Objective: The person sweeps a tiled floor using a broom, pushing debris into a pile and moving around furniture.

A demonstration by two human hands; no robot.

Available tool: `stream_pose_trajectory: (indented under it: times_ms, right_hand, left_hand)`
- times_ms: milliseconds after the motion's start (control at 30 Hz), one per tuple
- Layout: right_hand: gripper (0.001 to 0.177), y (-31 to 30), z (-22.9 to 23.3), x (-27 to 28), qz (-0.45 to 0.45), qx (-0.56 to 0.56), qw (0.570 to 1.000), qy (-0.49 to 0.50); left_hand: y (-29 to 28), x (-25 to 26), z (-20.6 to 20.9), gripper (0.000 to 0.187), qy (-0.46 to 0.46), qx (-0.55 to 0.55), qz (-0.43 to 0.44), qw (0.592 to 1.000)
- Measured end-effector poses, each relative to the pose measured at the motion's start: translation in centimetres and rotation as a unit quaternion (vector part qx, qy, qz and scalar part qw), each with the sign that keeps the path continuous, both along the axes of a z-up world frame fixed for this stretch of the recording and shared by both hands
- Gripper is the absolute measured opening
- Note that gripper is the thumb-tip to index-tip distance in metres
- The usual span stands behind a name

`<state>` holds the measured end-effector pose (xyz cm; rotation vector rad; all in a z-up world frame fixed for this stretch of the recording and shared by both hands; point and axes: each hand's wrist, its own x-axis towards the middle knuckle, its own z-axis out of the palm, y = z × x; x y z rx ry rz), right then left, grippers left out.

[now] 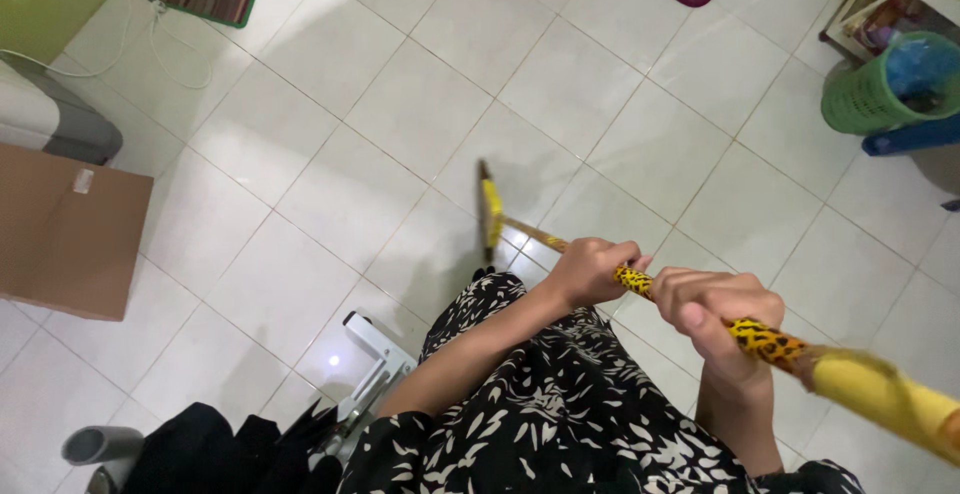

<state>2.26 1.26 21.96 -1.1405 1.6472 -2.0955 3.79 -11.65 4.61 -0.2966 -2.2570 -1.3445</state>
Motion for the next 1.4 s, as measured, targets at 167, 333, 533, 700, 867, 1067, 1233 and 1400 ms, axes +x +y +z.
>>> stream_pose_trajectory:
  times_ms: [167,333,533,700,867,1067,1233,1400]
  right_hand:
    - [0.048,-1.6,-3.0,-0.3,0.003,-0.047,0.997,-0.062]
    - [0.048,-3.7,-7.5,-0.9,0.046,-0.041,0.994,-0.087]
    - [0.043,-5.7,-10.6,-1.7,0.139,-0.016,0.989,-0.053]
    - [0.037,-4.5,-9.2,-3.2,0.101,0.089,0.991,0.012]
    - [0.036,-2.1,-7.6,-6.2,0.087,0.114,0.99,0.001]
    - [0.036,1.2,-6.4,-9.6,0.049,0.129,0.99,-0.014]
    - [0.034,4.4,-5.0,-11.8,0.023,0.161,0.987,-0.011]
    - [0.035,7.1,-3.6,-13.6,-0.021,0.202,0.979,0.006]
  left_hand:
    - [-3.7,1.5,-1.8,0.029,-0.024,-0.032,0.029,0.999]
    - [-7.8,2.9,-4.0,0.028,-0.092,-0.094,0.037,0.991]
    - [-9.6,3.6,-6.1,0.028,-0.16,-0.052,0.058,0.984]
    - [-7.6,1.0,-7.4,0.029,-0.12,-0.036,0.055,0.991]
    - [-5.1,-2.7,-7.7,0.026,-0.095,-0.039,0.043,0.994]
    - [-1.3,-7.9,-8.0,0.029,-0.061,-0.037,0.023,0.997]
    - [2.0,-11.8,-6.9,0.026,-0.034,-0.02,-0.019,0.999]
    - [5.4,-15.1,-5.1,0.025,-0.029,-0.003,-0.085,0.996]
